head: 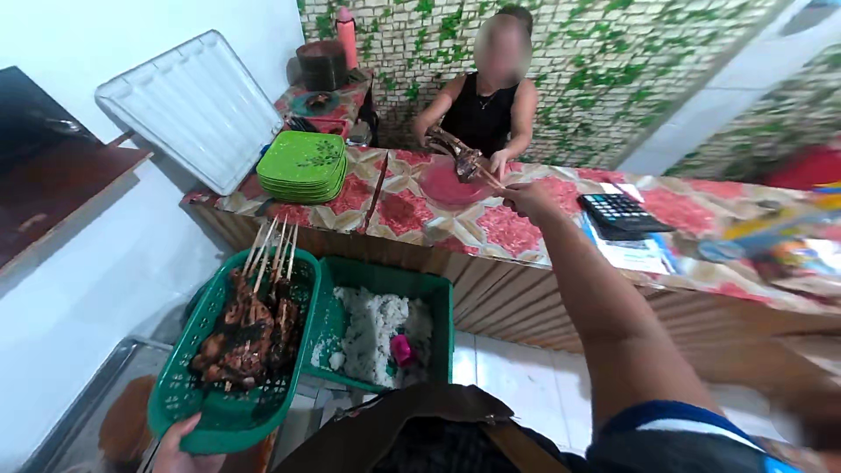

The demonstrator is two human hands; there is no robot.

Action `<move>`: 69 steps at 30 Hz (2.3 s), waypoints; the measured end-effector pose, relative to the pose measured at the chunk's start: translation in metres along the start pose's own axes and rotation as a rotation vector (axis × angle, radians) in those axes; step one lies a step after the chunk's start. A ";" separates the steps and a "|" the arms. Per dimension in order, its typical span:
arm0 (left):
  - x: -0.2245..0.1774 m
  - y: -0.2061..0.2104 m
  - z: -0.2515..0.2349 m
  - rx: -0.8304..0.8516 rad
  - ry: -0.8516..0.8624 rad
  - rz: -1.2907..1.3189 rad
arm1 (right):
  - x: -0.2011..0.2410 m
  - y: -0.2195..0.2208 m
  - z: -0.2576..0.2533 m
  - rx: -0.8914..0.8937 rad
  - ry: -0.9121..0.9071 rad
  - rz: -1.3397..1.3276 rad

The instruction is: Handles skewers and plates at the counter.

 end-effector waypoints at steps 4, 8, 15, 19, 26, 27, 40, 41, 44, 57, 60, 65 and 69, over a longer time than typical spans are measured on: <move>-0.005 -0.003 0.011 -0.018 0.081 0.049 | -0.043 0.013 -0.024 -0.057 0.099 0.080; -0.022 0.027 0.060 -0.109 0.145 -0.061 | -0.081 0.027 -0.050 -0.093 0.131 0.195; 0.008 0.007 0.042 -0.110 0.113 -0.081 | -0.102 0.058 -0.037 0.027 0.098 0.225; 0.022 0.012 0.044 -0.130 0.080 -0.077 | -0.088 0.052 -0.025 -0.005 0.029 0.389; 0.053 0.024 0.064 -0.270 0.078 -0.011 | -0.025 0.028 -0.008 -0.177 -0.349 0.252; 0.056 0.023 0.070 -0.311 0.064 0.001 | 0.005 0.043 0.010 -0.133 -0.488 0.191; 0.087 -0.074 0.129 -0.318 -0.112 0.025 | 0.177 0.317 0.371 0.784 -1.845 0.409; 0.087 -0.091 0.134 -0.320 -0.114 0.018 | 0.175 0.329 0.388 0.789 -1.895 0.458; 0.084 -0.145 0.147 -0.323 -0.104 0.023 | 0.167 0.362 0.439 0.871 -1.920 0.606; 0.060 -0.320 0.158 -0.348 -0.166 -0.040 | 0.142 0.406 0.613 1.196 -1.699 1.144; 0.059 -0.324 0.152 -0.337 -0.195 -0.078 | 0.148 0.396 0.629 1.167 -1.740 1.211; 0.056 -0.323 0.153 -0.315 -0.231 -0.089 | 0.150 0.390 0.631 1.235 -1.728 1.150; 0.050 -0.317 0.145 -0.308 -0.157 0.002 | 0.158 0.373 0.605 1.200 -1.656 1.112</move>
Point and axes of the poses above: each hand's wrist, its own z-axis away from the middle knuckle, its own y-axis out of the palm, x = y × z, the point moved 10 cm from there along -z, towards the middle knuckle, and after that the axes turned 12 degrees about -x, right-handed, at the moved point
